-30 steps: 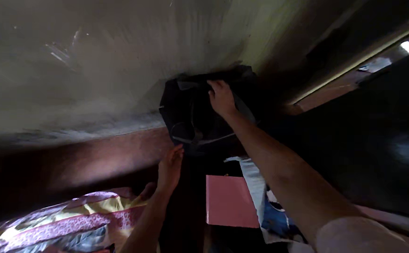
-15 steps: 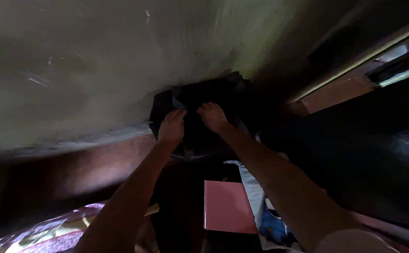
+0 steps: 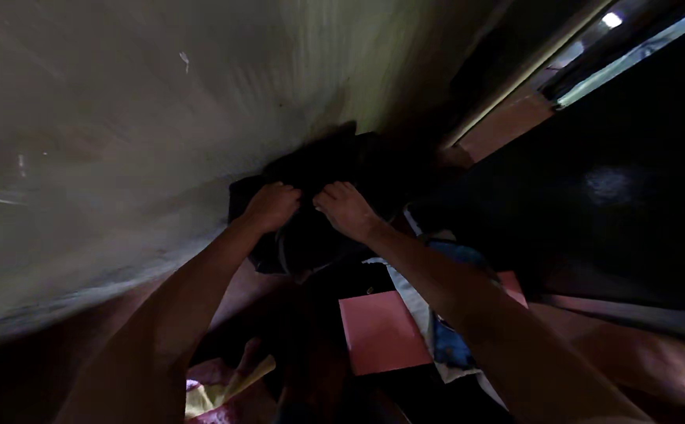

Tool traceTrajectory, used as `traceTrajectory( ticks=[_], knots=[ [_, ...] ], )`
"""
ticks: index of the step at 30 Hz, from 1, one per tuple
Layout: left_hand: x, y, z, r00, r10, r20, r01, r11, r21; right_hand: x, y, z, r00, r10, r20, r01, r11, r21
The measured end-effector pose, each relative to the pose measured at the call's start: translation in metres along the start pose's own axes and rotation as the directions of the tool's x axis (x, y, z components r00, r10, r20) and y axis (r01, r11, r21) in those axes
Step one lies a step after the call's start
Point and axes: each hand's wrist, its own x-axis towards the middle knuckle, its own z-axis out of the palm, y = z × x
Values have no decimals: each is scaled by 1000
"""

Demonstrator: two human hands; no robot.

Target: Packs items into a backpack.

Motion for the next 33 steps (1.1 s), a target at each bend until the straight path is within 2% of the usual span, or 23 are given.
traceTrajectory(
  ticks=[2,4,6,8,9,10,11,12,13,14,15,16,17,19,21,22,24,27,30,33],
  knots=[
    [-4,-3,-5,996,-83,-26,76,976,-206,1,-14,1,999,48,-15,-48,999,-5],
    [-12,-5,-9,983,-185,-1,168,895,-414,1,-24,4,998,66,-21,-66,997,-29],
    [-20,-12,-12,957,-291,-3,231,768,-597,1,-33,5,998,55,-4,-55,995,-83],
    [-25,-22,-11,914,-405,-13,251,590,-767,1,-39,10,998,66,-2,-66,990,-125],
    [-27,-30,-12,894,-447,-8,245,506,-827,-1,-41,14,995,102,11,-100,986,-135],
    [-28,-37,-14,891,-453,-16,229,481,-846,-3,-45,16,983,181,36,-176,977,-120],
    [-30,-41,-19,909,-417,-28,211,516,-830,-2,-51,15,946,317,73,-313,948,-57],
    [-32,-42,-25,932,-361,-41,191,582,-791,2,-57,9,860,494,129,-505,861,68],
    [-35,-40,-29,949,-310,-51,173,650,-740,8,-63,2,724,661,197,-690,679,251],
    [-39,-36,-30,960,-271,-67,156,720,-677,13,-69,0,586,771,250,-774,440,456],
    [-41,-31,-27,966,-236,-102,130,791,-598,17,-72,1,474,822,317,-764,204,612],
    [-42,-26,-21,970,-199,-143,98,850,-518,21,-75,2,398,828,395,-725,20,689],
    [-43,-21,-14,970,-160,-184,65,897,-436,26,-79,4,352,818,455,-685,-106,721],
    [-43,-13,-4,973,-107,-207,46,959,-280,38,-85,7,280,823,495,-644,-221,732],
    [-44,-3,-3,985,-111,-131,88,982,-167,49,-84,9,214,843,493,-634,-264,727],
    [-44,1,-3,988,-112,-105,99,987,-124,51,-81,9,199,848,491,-638,-268,722],
    [-43,5,5,985,-95,-141,87,994,-63,52,-73,11,201,849,488,-640,-264,722],
    [-36,7,0,981,-150,-124,138,985,-101,45,-60,9,269,798,540,-530,-346,775],
    [-33,13,-9,964,-236,-118,205,952,-226,33,-53,10,370,751,546,-431,-382,817],
    [-30,20,-14,913,-403,-63,329,820,-468,31,-48,13,403,741,536,-399,-385,832]
  ],
)
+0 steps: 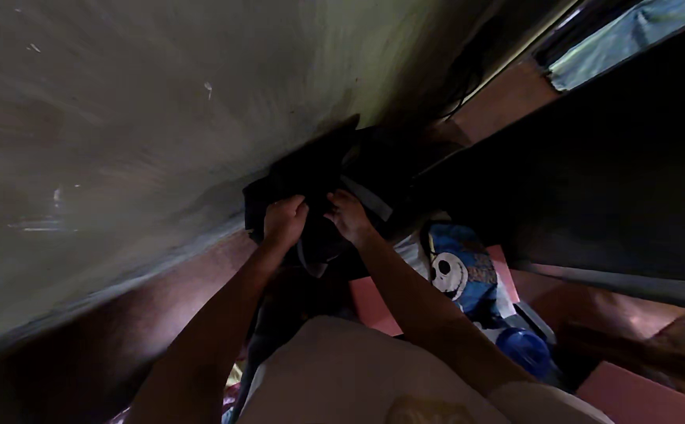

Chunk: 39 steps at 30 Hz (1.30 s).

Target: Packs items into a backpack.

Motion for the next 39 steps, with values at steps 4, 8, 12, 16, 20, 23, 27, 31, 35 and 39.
traceTrajectory(
  ticks=[4,8,12,16,20,23,27,31,35,39],
  knots=[
    [-2,10,7,992,-128,-15,121,964,-236,-1,-5,6,997,-15,-77,-6,965,-264],
    [-1,23,5,989,-134,59,139,987,-79,-5,-15,6,974,-155,-167,17,780,-625],
    [11,37,0,987,14,158,-51,971,234,-13,-34,12,962,-231,-145,37,635,-772],
    [28,34,1,970,240,39,-243,959,147,-17,-28,6,954,-249,-168,76,742,-667],
    [38,37,-9,971,227,71,-233,967,101,-23,-11,6,940,-205,-274,80,911,-405],
    [44,35,-10,993,92,75,-93,996,8,-25,0,13,923,-163,-349,105,978,-179],
    [40,35,-3,992,-124,-6,118,958,-263,-29,4,22,916,-73,-394,94,995,35],
    [30,30,-1,998,-38,45,45,988,-146,-32,-7,7,954,-35,-299,-4,992,-128],
    [26,26,-2,963,212,165,-226,971,75,-22,-28,-11,965,-127,-232,-21,839,-544],
    [26,31,-6,939,213,270,-265,948,174,-10,-39,-9,939,-282,-196,44,665,-746]
  ],
)
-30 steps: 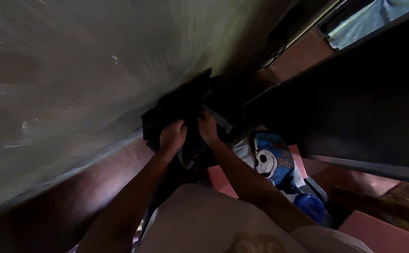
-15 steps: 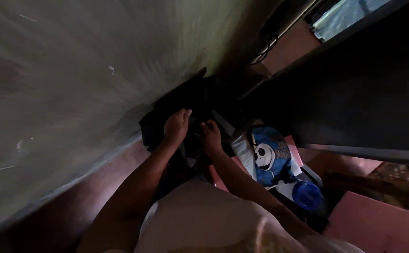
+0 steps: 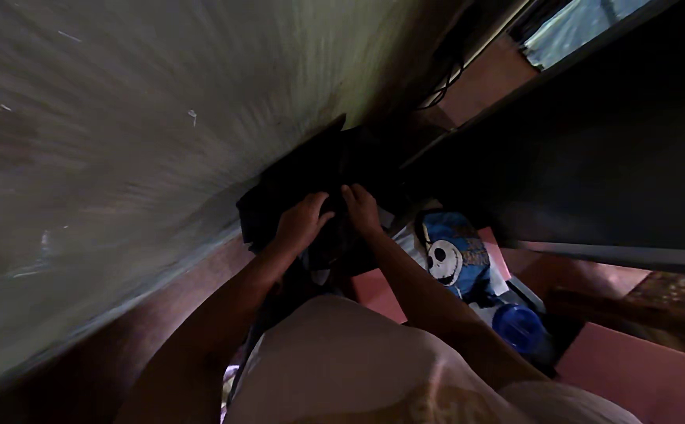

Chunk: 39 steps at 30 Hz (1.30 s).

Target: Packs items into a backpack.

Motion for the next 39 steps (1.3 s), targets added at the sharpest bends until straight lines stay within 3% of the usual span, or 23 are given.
traceTrajectory(
  ticks=[2,4,8,10,12,14,17,19,21,23,25,28,30,32,36,39],
  knots=[
    [3,-1,-5,1000,-10,0,10,1000,29,-2,-2,-2,998,-45,-41,46,998,36],
    [7,-3,-10,995,-5,-98,3,1000,-13,-10,3,-3,996,-33,-80,43,991,127],
    [18,2,-9,962,-160,-220,93,954,-285,-29,10,0,989,90,-113,-51,950,308],
    [21,7,-6,937,-287,-201,180,887,-426,-33,12,5,980,174,-96,-118,899,422],
    [23,6,-7,918,-387,-86,286,797,-533,-34,22,8,971,236,-41,-189,860,474],
    [24,3,-11,931,-366,10,316,789,-526,-30,33,4,974,226,12,-214,902,375],
    [17,3,-18,969,-235,78,243,844,-478,-25,32,-3,992,62,-107,-62,998,9],
    [14,5,-22,981,-159,109,192,865,-463,-17,26,-7,978,-166,-125,130,957,-258],
    [13,3,-26,985,-128,112,166,867,-471,-6,21,-12,975,-219,36,215,895,-391],
    [13,-4,-35,984,-147,97,176,848,-500,0,19,-22,954,-103,280,207,905,-372],
    [14,-13,-46,985,-160,62,170,853,-493,-5,25,-35,911,-76,406,182,957,-228],
    [14,-19,-62,989,-116,90,143,901,-409,-18,39,-50,931,-150,332,169,985,-28],
    [14,-14,-66,983,-53,175,116,920,-374,-18,45,-54,948,-108,300,86,993,86],
    [17,-10,-64,970,14,242,75,932,-356,-12,43,-51,944,-80,320,83,997,4],
    [23,-8,-59,946,54,319,70,928,-366,9,35,-34,920,-208,333,306,911,-276],
    [24,-10,-56,947,37,318,87,926,-367,17,24,-30,884,-226,409,363,882,-299]
  ],
)
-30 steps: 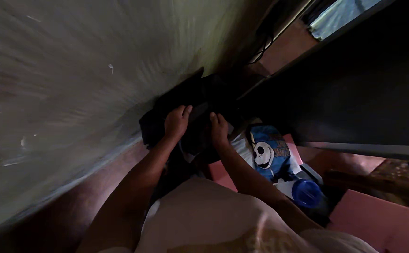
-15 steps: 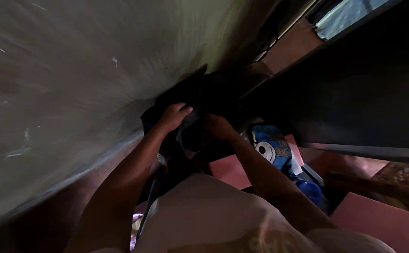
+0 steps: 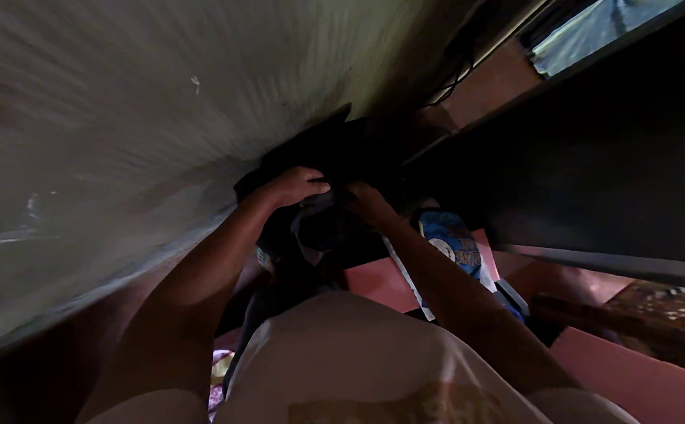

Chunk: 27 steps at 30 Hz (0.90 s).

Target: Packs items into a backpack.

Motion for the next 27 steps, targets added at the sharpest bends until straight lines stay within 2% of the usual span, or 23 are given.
traceTrajectory(
  ticks=[4,7,10,12,16,20,22,24,25,26,27],
  knots=[
    [-4,-6,-1,994,-35,-106,28,997,-75,4,-5,-5,1000,-1,-15,1,999,46],
    [-2,-12,-5,971,-78,-227,75,997,-21,-13,-17,-15,995,-17,-99,22,999,49],
    [-1,-10,2,960,-108,-260,119,993,27,-33,-24,-23,952,-176,-252,132,974,-182],
    [2,-3,8,955,-121,-272,128,992,9,-41,-21,-25,913,-238,-332,140,945,-294],
    [7,8,10,962,-94,-257,95,995,-9,-42,-14,-31,895,-165,-415,20,943,-331],
    [0,8,-5,981,-132,-142,121,989,-81,-44,-6,-51,885,57,-462,-168,965,-203],
    [-1,-2,-16,977,-64,-201,57,998,-38,-57,8,-64,931,87,-355,-152,975,-160],
    [-6,-4,-33,931,-2,-365,26,998,62,-77,25,-70,989,121,-88,-134,979,-156],
    [-11,-4,-42,886,-3,-463,54,994,97,-88,34,-69,979,183,89,-165,970,-179],
    [-16,-7,-48,822,-1,-570,76,991,108,-98,41,-68,931,257,260,-203,955,-217],
    [-22,-13,-53,750,9,-661,92,989,117,-108,52,-64,879,305,366,-211,938,-275]
  ],
)
